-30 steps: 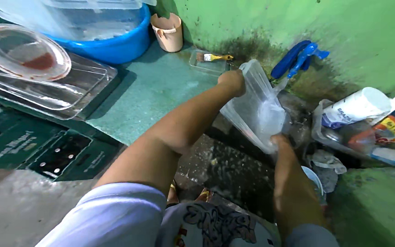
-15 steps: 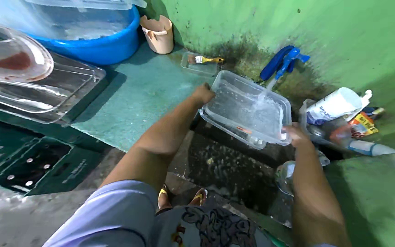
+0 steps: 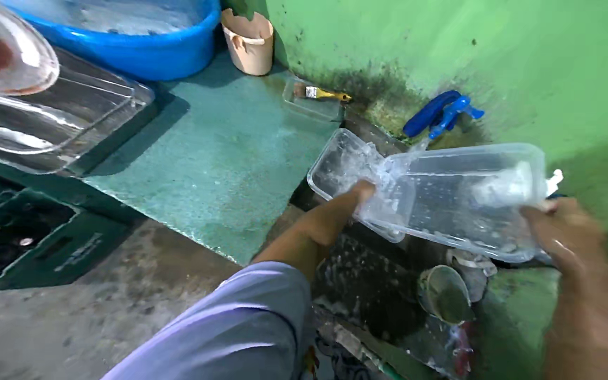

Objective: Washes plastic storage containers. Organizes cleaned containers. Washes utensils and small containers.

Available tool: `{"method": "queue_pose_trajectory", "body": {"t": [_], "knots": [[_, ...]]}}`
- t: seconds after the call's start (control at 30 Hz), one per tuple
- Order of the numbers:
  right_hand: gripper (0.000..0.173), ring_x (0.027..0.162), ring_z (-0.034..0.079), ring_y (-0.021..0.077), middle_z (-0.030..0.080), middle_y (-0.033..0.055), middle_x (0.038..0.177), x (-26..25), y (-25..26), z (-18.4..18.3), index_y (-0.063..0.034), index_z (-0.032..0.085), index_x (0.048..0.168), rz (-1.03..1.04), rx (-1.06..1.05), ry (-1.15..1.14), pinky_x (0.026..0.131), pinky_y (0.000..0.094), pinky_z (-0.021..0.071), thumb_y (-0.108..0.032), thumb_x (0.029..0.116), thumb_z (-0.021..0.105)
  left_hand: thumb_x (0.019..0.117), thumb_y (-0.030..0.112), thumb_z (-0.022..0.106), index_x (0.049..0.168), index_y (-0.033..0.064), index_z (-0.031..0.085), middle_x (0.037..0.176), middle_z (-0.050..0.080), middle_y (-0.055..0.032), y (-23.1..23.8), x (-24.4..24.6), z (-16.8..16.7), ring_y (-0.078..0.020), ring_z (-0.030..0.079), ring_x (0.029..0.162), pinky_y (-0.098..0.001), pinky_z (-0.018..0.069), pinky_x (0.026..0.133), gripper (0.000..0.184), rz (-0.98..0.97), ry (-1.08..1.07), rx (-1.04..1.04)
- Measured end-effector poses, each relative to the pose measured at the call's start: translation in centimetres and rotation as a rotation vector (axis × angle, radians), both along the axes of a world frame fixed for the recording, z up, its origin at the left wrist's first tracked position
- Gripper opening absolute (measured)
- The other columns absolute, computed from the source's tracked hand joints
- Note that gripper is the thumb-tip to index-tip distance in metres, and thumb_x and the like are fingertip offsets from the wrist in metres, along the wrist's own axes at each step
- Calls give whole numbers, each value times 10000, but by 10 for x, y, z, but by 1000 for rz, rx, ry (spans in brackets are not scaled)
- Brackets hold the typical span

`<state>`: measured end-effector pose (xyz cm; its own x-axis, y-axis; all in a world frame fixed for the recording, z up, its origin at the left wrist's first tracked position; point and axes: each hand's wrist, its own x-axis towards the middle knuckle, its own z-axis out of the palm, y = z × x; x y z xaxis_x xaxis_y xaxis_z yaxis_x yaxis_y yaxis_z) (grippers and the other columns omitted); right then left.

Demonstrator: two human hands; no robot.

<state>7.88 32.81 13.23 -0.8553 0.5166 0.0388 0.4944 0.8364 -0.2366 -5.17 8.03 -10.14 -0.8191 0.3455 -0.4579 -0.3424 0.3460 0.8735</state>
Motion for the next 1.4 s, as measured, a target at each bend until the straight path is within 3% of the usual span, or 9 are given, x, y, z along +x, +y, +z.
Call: {"method": "queue_pose_trajectory", "body": {"t": [0.13, 0.23, 0.37, 0.53, 0.63, 0.7, 0.77, 0.93, 1.4], "knots": [[490, 1146, 584, 553, 587, 380, 1225, 21, -2, 11, 80, 577, 1209, 241, 160, 113, 918, 745, 440, -367, 1010, 615, 1107, 554, 212, 1469, 11, 485, 1399, 543, -283, 13, -1, 16, -402, 562, 1250, -585, 463, 1021, 708, 96, -223, 254], [478, 1066, 619, 513, 593, 340, 1216, 40, 4, 8, 72, 598, 1187, 466, 240, 210, 855, 694, 502, -370, 1004, 574, 1025, 725, 131, 1150, 30, 562, 896, 566, -134, 17, -13, 13, -255, 576, 745, -440, 526, 684, 827, 238, -480, 497], [366, 1277, 556, 389, 559, 300, 1368, 58, 27, -18, 84, 622, 1140, 692, 185, 501, 1063, 494, 491, -249, 991, 615, 940, 821, 7, 1348, -26, 518, 1121, 659, -248, -27, -46, 11, -361, 680, 991, -524, 567, 891, 1070, 264, -516, 843], [238, 1252, 555, 397, 535, 389, 1297, 49, 22, -68, 155, 640, 969, 561, 135, 754, 1075, 414, 475, -76, 914, 640, 1097, 515, 316, 1237, 108, 604, 960, 681, -52, -78, -58, 43, -136, 670, 796, -311, 582, 698, 518, -68, -256, 598], [260, 1083, 625, 117, 634, 163, 1223, 30, 0, -94, 141, 598, 1204, 266, -458, 739, 929, 253, 543, 27, 980, 533, 1103, 356, 385, 1117, 119, 628, 801, 657, 6, -89, -60, 45, -63, 614, 633, -218, 533, 571, 340, -50, -163, 551], [369, 948, 662, 111, 623, 67, 1187, 14, -17, -105, -15, 471, 1428, 15, -1001, 617, 804, 295, 591, -146, 1102, 362, 1100, 340, 386, 1131, 125, 612, 817, 654, 11, -96, -63, 41, -63, 619, 663, -235, 542, 600, 313, 6, -110, 502], [492, 1118, 633, 236, 569, 109, 1358, 1, -26, -121, -131, 391, 1529, -88, -1258, 483, 884, 441, 574, -396, 1124, 307, 1089, 397, 429, 1232, 93, 606, 945, 659, -47, -103, -70, 37, -126, 629, 782, -319, 550, 702, 380, 79, -77, 379], [547, 1156, 612, 286, 555, 147, 1403, -36, -35, -162, -243, 331, 1585, -64, -1148, 297, 889, 479, 550, -228, 1072, 523, 1043, 417, 548, 1404, 76, 564, 1237, 653, -171, -118, -79, 45, -255, 647, 1071, -470, 544, 923, 497, 164, 84, 235], [718, 1360, 523, 269, 423, 91, 1594, -67, -39, -167, -251, 251, 1635, 40, -1067, 509, 1054, 515, 500, -193, 1022, 621, 1055, 385, 554, 1528, 128, 433, 1325, 624, -167, -128, -77, 59, -251, 642, 1147, -440, 547, 959, 552, 185, 95, 271]]}}
